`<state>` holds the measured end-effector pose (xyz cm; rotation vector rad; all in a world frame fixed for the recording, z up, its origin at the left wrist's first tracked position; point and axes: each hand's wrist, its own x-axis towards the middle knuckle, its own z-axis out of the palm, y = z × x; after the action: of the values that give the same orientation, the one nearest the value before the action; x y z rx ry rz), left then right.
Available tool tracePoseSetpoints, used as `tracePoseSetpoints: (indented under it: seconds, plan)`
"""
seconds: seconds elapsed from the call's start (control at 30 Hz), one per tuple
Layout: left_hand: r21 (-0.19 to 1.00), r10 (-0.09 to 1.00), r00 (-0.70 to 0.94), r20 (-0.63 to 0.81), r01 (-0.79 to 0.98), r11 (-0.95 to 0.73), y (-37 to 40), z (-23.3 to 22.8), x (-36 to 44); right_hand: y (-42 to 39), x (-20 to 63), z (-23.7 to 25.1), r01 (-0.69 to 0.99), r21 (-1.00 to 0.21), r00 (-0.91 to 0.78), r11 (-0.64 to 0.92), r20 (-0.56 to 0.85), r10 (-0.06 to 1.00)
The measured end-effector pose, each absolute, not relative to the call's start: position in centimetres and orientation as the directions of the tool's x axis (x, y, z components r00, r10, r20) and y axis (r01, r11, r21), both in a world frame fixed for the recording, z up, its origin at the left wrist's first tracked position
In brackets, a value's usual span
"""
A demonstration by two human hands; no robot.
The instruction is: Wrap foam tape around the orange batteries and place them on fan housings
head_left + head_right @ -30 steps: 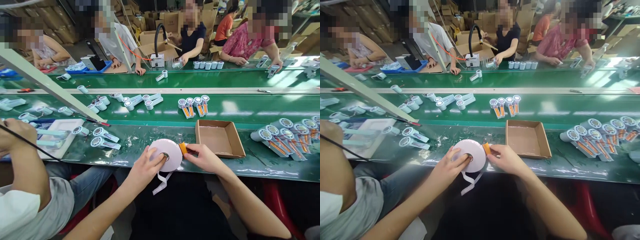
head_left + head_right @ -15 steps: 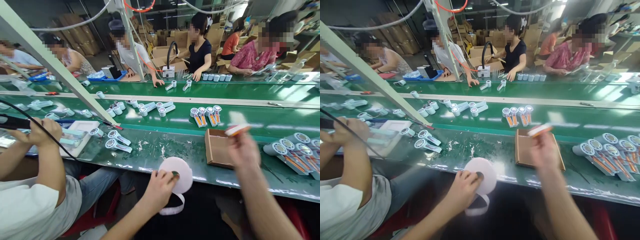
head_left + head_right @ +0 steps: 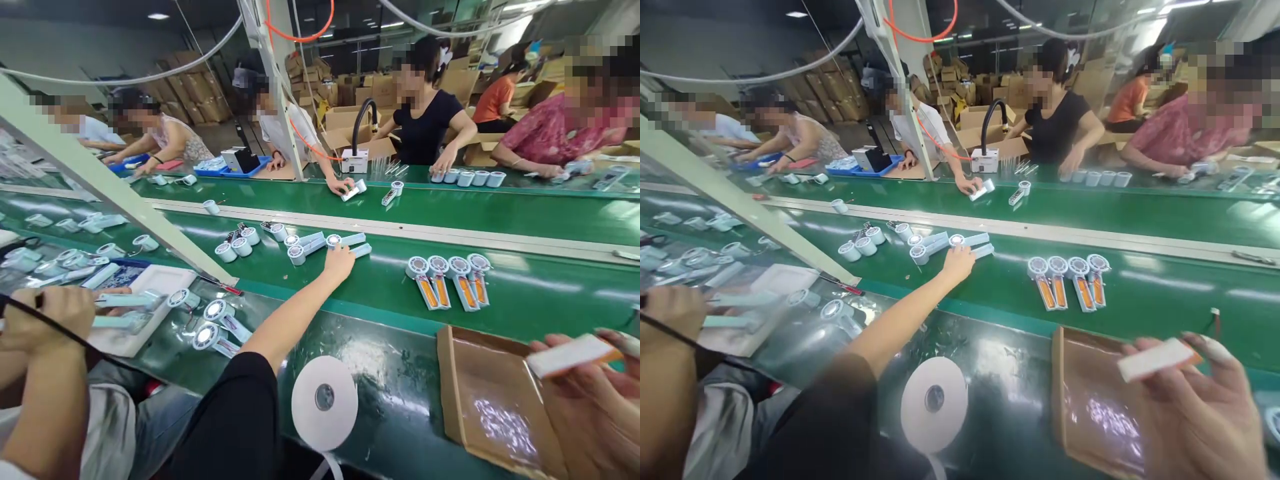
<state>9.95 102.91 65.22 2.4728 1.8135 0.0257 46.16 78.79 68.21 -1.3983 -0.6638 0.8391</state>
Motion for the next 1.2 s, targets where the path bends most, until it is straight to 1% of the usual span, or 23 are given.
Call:
tracePoseSetpoints:
  seconds: [0.07,0.13,0.2,0.23,0.27,0.3,0.33,0.37,0.43,0.47,0.5,0.57,0.73,0.83,0.9,0.97,1.07,1.13,1.2]
  plan:
    - [0.076,0.930,0.361,-0.070,0.931,-0.356,103.4,63.9,9.6,80.2,46.7,68.6,0.004,-0.998,0.558,-0.058,-0.045,0.828]
    - [0.099,0.909,0.404,-0.103,0.913,-0.395,103.5,63.1,9.4,83.0,45.6,69.2,0.115,-0.991,0.444,-0.065,-0.007,0.896]
    - [0.137,0.895,0.424,-0.138,0.903,-0.407,104.1,63.1,9.2,87.6,42.8,69.1,0.207,-0.978,0.227,-0.002,0.046,0.973]
    - [0.161,0.888,0.431,-0.158,0.899,-0.408,104.5,63.3,9.2,90.4,41.0,68.7,0.244,-0.968,0.086,0.064,0.088,0.992]
    - [0.187,0.882,0.439,-0.174,0.894,-0.408,104.9,63.5,9.1,93.2,39.1,67.9,0.262,-0.956,-0.082,0.134,0.116,0.990]
    - [0.212,0.879,0.442,-0.182,0.890,-0.404,105.3,63.8,9.0,96.0,37.3,67.0,0.310,-0.929,-0.206,0.202,0.142,0.968]
    - [0.234,0.881,0.437,-0.180,0.889,-0.393,105.6,64.0,8.8,98.5,35.6,65.9,0.403,-0.873,-0.300,0.274,0.157,0.941]
    - [0.252,0.890,0.424,-0.170,0.891,-0.377,105.7,64.2,8.7,100.7,34.1,64.9,0.513,-0.783,-0.387,0.352,0.154,0.909]
    - [0.280,0.920,0.369,-0.131,0.904,-0.323,105.5,64.0,8.5,103.5,32.1,63.2,0.685,-0.549,-0.510,0.479,0.109,0.853]
    - [0.291,0.937,0.332,-0.110,0.912,-0.289,105.3,63.7,8.6,104.3,31.6,62.6,0.720,-0.451,-0.559,0.527,0.073,0.826]
    - [0.303,0.952,0.293,-0.090,0.919,-0.254,105.1,63.3,8.7,104.8,31.3,62.1,0.730,-0.386,-0.598,0.564,0.037,0.801]
    - [0.326,0.972,0.226,-0.064,0.925,-0.193,104.8,62.4,9.0,105.0,31.1,61.6,0.724,-0.332,-0.645,0.605,-0.013,0.764]
    - [0.385,0.989,0.139,-0.043,0.916,-0.112,104.6,61.0,10.3,104.7,29.6,61.5,0.739,-0.195,-0.671,0.645,-0.120,0.732]
    - [0.411,0.992,0.125,-0.029,0.906,-0.102,104.6,61.3,10.9,104.8,28.4,62.0,0.767,-0.146,-0.642,0.625,-0.176,0.746]
    - [0.425,0.990,0.142,0.006,0.896,-0.131,104.7,62.1,11.3,104.7,28.7,62.8,0.800,-0.130,-0.600,0.586,-0.188,0.778]
    - [0.435,0.981,0.178,0.083,0.879,-0.196,104.5,63.2,12.1,103.9,30.0,63.7,0.851,-0.115,-0.524,0.512,-0.170,0.834]
    - [0.438,0.942,0.255,0.216,0.837,-0.327,102.9,64.7,14.0,101.4,32.7,65.0,0.943,-0.090,-0.329,0.320,-0.113,0.938]
    - [0.436,0.906,0.350,0.238,0.795,-0.422,100.5,65.4,15.7,99.1,34.2,65.9,0.979,-0.087,-0.193,0.185,-0.096,0.977]
    - [0.435,0.853,0.480,0.206,0.735,-0.519,96.9,65.6,16.7,96.4,35.8,66.9,0.988,-0.111,-0.116,0.106,-0.088,0.989]
